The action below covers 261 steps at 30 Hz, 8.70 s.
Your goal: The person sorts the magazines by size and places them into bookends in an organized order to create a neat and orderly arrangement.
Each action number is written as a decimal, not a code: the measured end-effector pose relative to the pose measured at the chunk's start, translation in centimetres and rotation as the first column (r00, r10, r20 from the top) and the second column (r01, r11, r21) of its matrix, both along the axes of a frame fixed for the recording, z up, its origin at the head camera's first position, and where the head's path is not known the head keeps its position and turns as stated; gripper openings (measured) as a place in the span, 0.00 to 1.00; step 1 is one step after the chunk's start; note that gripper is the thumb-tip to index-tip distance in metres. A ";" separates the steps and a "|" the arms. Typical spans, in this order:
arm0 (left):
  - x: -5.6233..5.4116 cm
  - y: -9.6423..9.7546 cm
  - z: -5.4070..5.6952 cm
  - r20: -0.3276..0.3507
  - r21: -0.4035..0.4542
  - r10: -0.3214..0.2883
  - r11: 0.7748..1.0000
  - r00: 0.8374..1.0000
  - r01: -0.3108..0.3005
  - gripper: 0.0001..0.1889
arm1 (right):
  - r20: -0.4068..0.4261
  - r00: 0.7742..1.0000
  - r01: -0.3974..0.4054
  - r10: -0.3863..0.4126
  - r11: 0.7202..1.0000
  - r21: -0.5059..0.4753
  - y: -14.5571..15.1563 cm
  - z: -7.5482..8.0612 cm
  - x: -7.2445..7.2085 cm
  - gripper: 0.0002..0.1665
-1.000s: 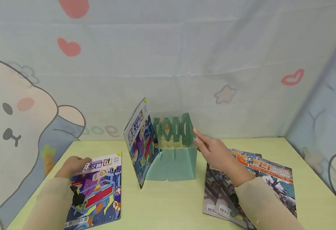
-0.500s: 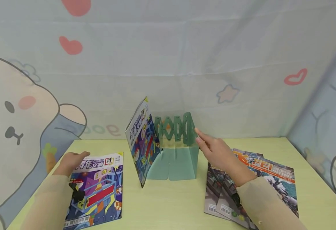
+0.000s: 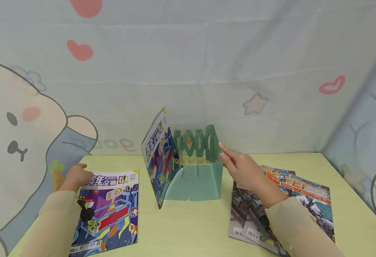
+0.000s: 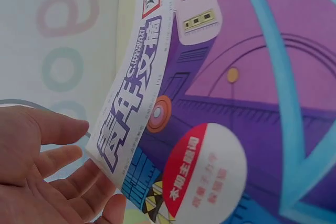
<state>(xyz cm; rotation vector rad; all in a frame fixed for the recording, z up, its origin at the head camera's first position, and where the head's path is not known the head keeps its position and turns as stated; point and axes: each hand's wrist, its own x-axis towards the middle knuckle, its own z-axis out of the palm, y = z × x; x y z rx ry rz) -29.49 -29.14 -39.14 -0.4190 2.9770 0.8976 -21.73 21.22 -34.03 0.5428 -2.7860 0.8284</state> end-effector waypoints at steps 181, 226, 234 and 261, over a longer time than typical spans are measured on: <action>12.1 7.5 16.1 -0.353 -0.073 -0.332 0.942 0.875 0.327 0.17 | 0.046 0.999 0.000 0.002 1.000 -0.031 0.0 0.3 0.4 0.33; 14.7 9.5 17.5 -0.547 -0.050 -0.282 0.951 0.788 0.305 0.15 | 0.036 0.999 0.009 -0.008 1.000 -0.030 -0.3 0.2 0.3 0.34; 15.5 9.8 18.1 -0.609 -0.041 -0.278 0.946 0.743 0.320 0.14 | 0.016 1.000 0.011 -0.011 1.000 -0.016 -0.3 0.3 0.5 0.33; 19.2 10.3 20.0 -0.744 -0.085 -0.254 0.953 0.618 0.289 0.11 | 0.022 1.000 0.009 -0.008 1.000 -0.023 -0.3 0.4 0.5 0.33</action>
